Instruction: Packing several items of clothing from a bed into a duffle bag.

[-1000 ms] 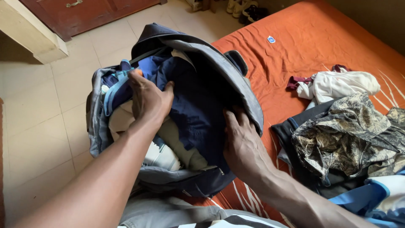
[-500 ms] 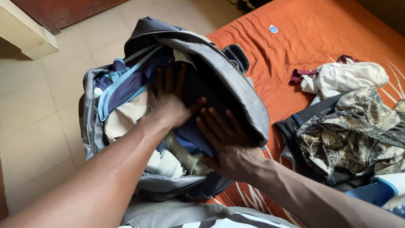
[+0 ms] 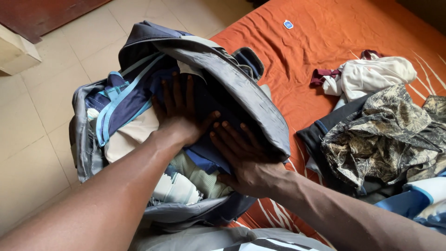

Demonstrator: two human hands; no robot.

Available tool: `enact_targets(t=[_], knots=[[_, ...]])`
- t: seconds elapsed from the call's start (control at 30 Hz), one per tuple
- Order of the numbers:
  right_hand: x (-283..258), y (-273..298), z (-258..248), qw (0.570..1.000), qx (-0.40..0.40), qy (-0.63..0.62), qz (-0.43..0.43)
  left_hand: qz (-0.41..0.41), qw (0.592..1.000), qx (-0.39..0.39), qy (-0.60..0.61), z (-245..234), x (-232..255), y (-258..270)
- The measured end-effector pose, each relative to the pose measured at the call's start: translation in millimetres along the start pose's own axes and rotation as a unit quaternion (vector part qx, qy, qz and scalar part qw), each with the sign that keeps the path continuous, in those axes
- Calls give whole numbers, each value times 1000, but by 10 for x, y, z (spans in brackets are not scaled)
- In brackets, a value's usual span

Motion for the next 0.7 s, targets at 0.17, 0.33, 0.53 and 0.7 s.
enact_targets(t=[0.17,0.33,0.53,0.7], knots=[[-69,-31,-97,1000,-16,-9,20,-9,1000,-10,21,-104,43,105],[-175,10,-368,998,-31,-38,35,35,995,80,50,-12,74,375],[-183,353,-723,965,-109,-200,130,50,978,169,114,327,412,926],[-111,940,-997,932,80,-289,201,111,937,269,192,-38,990,1560]])
Point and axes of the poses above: each hand's wrist, its own y-axis away from the middle knuckle, its own z-axis out of the palm, x = y × z, the point moved 1 cm from there along -y, towards the middle knuckle, and after that the axes turned 5 degrees about y, right-handed, at the moved point
